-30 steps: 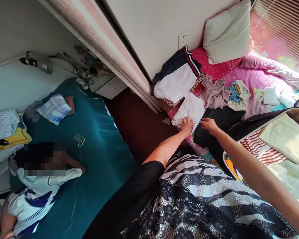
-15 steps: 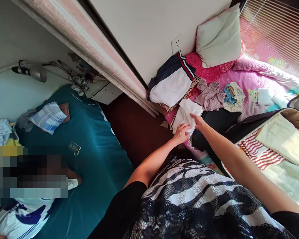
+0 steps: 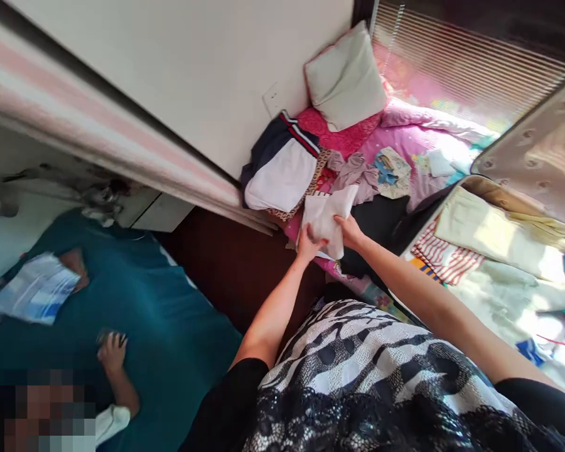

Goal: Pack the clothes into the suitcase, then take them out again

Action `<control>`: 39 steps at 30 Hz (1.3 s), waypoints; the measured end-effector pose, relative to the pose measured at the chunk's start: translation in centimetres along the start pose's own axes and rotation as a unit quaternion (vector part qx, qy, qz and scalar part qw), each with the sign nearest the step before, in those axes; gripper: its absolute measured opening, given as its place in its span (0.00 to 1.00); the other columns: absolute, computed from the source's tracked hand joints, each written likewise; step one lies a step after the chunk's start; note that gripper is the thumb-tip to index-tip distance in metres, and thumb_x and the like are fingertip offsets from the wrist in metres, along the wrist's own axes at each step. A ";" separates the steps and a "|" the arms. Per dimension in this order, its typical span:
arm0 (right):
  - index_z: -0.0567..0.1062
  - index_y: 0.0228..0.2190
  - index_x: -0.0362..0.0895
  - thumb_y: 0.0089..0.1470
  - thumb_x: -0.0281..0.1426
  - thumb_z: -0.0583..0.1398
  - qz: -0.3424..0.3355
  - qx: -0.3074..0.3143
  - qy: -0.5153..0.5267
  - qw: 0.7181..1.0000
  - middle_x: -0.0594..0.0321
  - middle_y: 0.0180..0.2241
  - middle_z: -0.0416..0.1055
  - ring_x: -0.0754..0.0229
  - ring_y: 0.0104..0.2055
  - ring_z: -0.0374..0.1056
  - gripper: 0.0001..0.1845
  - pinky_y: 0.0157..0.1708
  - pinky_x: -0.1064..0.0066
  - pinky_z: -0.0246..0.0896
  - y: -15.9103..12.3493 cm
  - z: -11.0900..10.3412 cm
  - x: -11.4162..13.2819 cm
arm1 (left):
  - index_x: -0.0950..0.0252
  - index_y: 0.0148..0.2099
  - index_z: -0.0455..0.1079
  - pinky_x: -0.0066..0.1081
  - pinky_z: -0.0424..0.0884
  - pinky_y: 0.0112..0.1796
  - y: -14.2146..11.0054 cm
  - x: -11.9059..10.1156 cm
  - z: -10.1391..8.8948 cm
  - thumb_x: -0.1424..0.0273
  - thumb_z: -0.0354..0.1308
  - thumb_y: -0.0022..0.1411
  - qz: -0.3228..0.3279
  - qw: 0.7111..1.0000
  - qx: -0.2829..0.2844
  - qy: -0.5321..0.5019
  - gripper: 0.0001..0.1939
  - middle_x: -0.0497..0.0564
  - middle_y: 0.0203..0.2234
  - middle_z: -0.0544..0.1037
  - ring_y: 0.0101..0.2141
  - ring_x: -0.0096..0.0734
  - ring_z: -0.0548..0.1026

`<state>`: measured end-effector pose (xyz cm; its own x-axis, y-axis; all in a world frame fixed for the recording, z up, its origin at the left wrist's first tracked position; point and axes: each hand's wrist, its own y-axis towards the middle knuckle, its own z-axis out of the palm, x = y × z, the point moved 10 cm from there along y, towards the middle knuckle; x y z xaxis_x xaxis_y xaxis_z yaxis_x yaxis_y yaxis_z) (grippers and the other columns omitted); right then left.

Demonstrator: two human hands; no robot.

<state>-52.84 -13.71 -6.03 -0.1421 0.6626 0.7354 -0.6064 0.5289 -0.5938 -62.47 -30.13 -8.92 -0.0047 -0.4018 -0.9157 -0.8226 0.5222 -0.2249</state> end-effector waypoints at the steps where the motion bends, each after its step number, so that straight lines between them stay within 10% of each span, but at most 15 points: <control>1: 0.74 0.42 0.49 0.47 0.37 0.73 0.018 0.012 0.036 0.999 0.64 0.35 0.80 0.52 0.39 0.77 0.21 0.47 0.56 0.79 -0.9 0.2 0.4 | 0.64 0.66 0.70 0.61 0.69 0.68 0.2 -0.6 0.3 0.64 0.82 0.43 -0.007 1.000 0.022 -0.021 0.48 0.65 0.62 0.78 0.66 0.60 0.76; 7: 0.77 0.44 0.47 0.47 0.32 0.74 0.032 0.030 0.114 0.992 0.61 0.39 0.83 0.51 0.39 0.80 0.22 0.44 0.55 0.82 -7.8 -4.2 6.4 | 0.65 0.58 0.75 0.55 0.79 0.59 -2.1 -8.1 5.2 0.55 0.84 0.43 0.018 0.967 0.239 -0.081 0.43 0.57 0.50 0.85 0.53 0.55 0.83; 13: 0.80 0.45 0.45 0.50 0.35 0.74 -0.028 -0.062 0.080 0.994 0.58 0.36 0.83 0.45 0.46 0.82 0.21 0.50 0.55 0.82 -15.7 -17.5 11.9 | 0.63 0.72 0.67 0.45 0.76 0.64 -9.1 -17.7 14.7 0.58 0.85 0.49 0.131 0.933 0.335 -0.035 0.53 0.59 0.62 0.79 0.61 0.49 0.79; 18: 0.78 0.42 0.45 0.45 0.36 0.75 -0.023 -0.188 0.045 0.981 0.57 0.36 0.82 0.47 0.43 0.80 0.22 0.46 0.58 0.79 -18.9 -28.6 9.4 | 0.62 0.81 0.53 0.47 0.77 0.62 -14.7 -16.7 23.1 0.62 0.82 0.56 0.108 0.913 0.380 0.105 0.60 0.65 0.66 0.76 0.62 0.55 0.79; 22: 0.76 0.52 0.46 0.45 0.38 0.74 -0.073 -0.253 -0.095 0.960 0.54 0.43 0.82 0.45 0.48 0.78 0.32 0.51 0.55 0.77 -20.9 -33.8 7.1 | 0.65 0.84 0.48 0.52 0.70 0.68 -17.6 -16.1 24.4 0.69 0.76 0.61 0.209 0.870 0.363 0.260 0.58 0.73 0.72 0.68 0.69 0.64 0.72; 26: 0.66 0.72 0.42 0.57 0.43 0.67 -0.180 -0.294 -0.386 0.856 0.38 0.68 0.70 0.33 0.70 0.65 0.46 0.69 0.39 0.63 -23.5 -33.7 9.2 | 0.64 0.81 0.58 0.62 0.54 0.75 -19.7 -17.6 24.2 0.65 0.76 0.63 0.339 0.818 0.338 0.319 0.51 0.72 0.79 0.55 0.79 0.71 0.52; 30: 0.66 0.75 0.47 0.68 0.46 0.61 -0.240 -0.248 -0.592 0.728 0.45 0.82 0.44 0.25 0.83 0.33 0.40 0.74 0.27 0.40 -21.9 -29.3 11.1 | 0.59 0.81 0.61 0.75 0.43 0.74 -20.3 -16.4 27.3 0.58 0.77 0.63 0.338 0.786 0.377 0.355 0.50 0.67 0.82 0.48 0.80 0.76 0.38; 39: 0.70 0.74 0.54 0.72 0.44 0.57 -0.197 -0.182 -0.683 0.680 0.50 0.82 0.44 0.25 0.83 0.29 0.33 0.73 0.21 0.34 -13.6 -29.8 7.7 | 0.57 0.80 0.65 0.80 0.36 0.72 -18.9 -10.7 34.2 0.52 0.74 0.62 0.259 0.748 0.503 0.347 0.49 0.64 0.83 0.46 0.80 0.78 0.34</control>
<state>-22.38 0.01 -2.05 -0.7698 -0.5461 0.3305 -0.6086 0.7840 -0.1221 -27.40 -9.99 -6.27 -0.7563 -0.0601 -0.6514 0.2350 0.9043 -0.3564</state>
